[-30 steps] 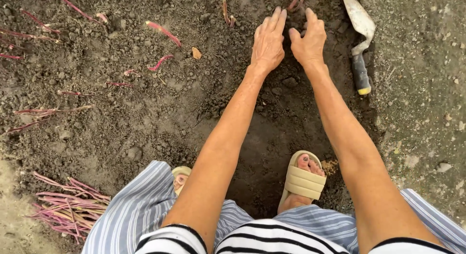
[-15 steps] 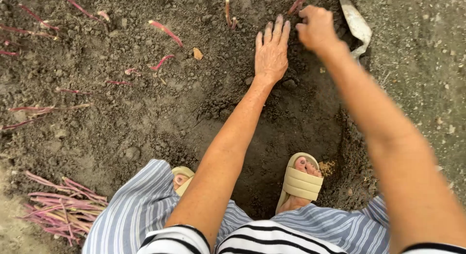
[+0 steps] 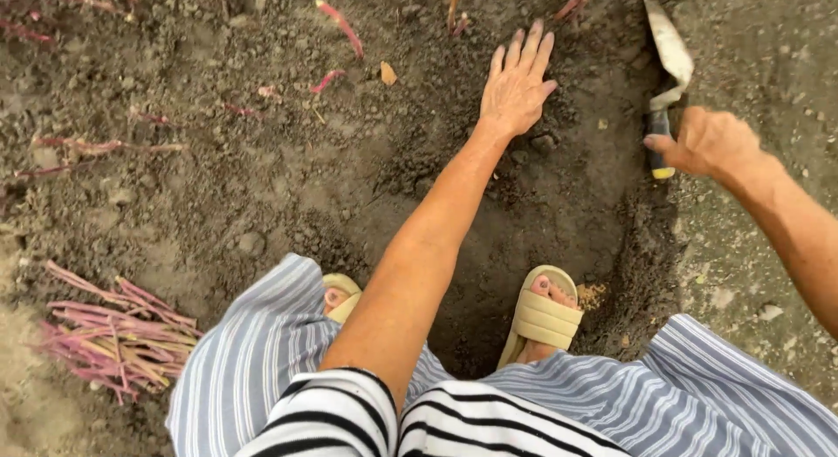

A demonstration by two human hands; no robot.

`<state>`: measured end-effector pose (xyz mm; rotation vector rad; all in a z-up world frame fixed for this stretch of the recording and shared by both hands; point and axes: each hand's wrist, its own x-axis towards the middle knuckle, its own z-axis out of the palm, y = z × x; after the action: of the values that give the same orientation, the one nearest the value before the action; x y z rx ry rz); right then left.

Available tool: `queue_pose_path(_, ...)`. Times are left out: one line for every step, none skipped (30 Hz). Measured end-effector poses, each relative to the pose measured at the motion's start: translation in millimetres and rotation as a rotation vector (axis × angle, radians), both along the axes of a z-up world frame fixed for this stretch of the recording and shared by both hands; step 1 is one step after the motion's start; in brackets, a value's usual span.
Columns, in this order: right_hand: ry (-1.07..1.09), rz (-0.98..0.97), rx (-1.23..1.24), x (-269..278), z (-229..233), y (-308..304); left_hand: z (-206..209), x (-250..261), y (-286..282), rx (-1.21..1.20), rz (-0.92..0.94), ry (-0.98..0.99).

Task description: Planting sweet potato vine cuttings into the soil using a hand trowel.

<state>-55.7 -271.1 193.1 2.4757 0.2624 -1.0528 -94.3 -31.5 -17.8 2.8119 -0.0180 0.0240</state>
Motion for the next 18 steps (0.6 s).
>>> queue_pose_path(-0.075, -0.152, 0.070, -7, -18, -26, -13, 2, -5, -0.040, -0.007, -0.088)
queue_pose_path(-0.077, -0.156, 0.071, -18, -21, -23, -10, -5, -2, -0.039, -0.011, -0.090)
queue_pose_path(-0.116, -0.243, 0.117, -28, -23, -21, -7, -10, -1, -0.043, -0.011, -0.082)
queue_pose_path(-0.162, -0.334, 0.162, -36, -24, -20, -2, -11, 0, -0.048, -0.015, -0.081)
queue_pose_path(-0.172, -0.342, 0.163, -35, -20, -25, 12, -13, -2, -0.048, -0.024, -0.091)
queue_pose_path(-0.180, -0.379, 0.233, -33, -18, -27, 25, -15, -1, -0.029, -0.021, 0.004)
queue_pose_path(-0.188, -0.416, 0.303, -31, -17, -29, 38, -18, -1, -0.010, -0.018, 0.098)
queue_pose_path(-0.186, -0.423, 0.307, -30, -15, -29, 37, -16, -2, -0.005, -0.024, 0.100)
queue_pose_path(-0.139, -0.455, 0.262, -28, -13, -29, 37, -14, -3, -0.003, -0.013, 0.109)
queue_pose_path(-0.093, -0.485, 0.220, -25, -11, -28, 37, -11, -3, -0.001, -0.001, 0.117)
queue_pose_path(-0.091, -0.491, 0.225, -20, -18, -30, 39, -5, 1, 0.006, -0.006, 0.119)
queue_pose_path(-0.070, -0.491, 0.269, -20, -26, -36, 39, -6, 1, 0.001, -0.011, 0.133)
queue_pose_path(-0.051, -0.493, 0.314, -21, -34, -41, 39, -7, 1, -0.005, -0.016, 0.147)
queue_pose_path(-0.049, -0.495, 0.316, -19, -23, -37, 37, -10, 0, -0.002, -0.017, 0.148)
queue_pose_path(-0.015, -0.591, 0.346, -17, -11, -31, 36, -13, 1, -0.003, -0.024, 0.134)
queue_pose_path(0.019, -0.675, 0.384, -10, 1, -21, 37, -13, 7, 0.000, -0.019, 0.116)
queue_pose_path(0.021, -0.664, 0.392, -5, 4, -24, 41, -22, 5, 0.006, -0.009, 0.113)
queue_pose_path(0.022, -0.745, 0.483, 3, 7, -27, 45, -29, 3, 0.026, -0.008, 0.085)
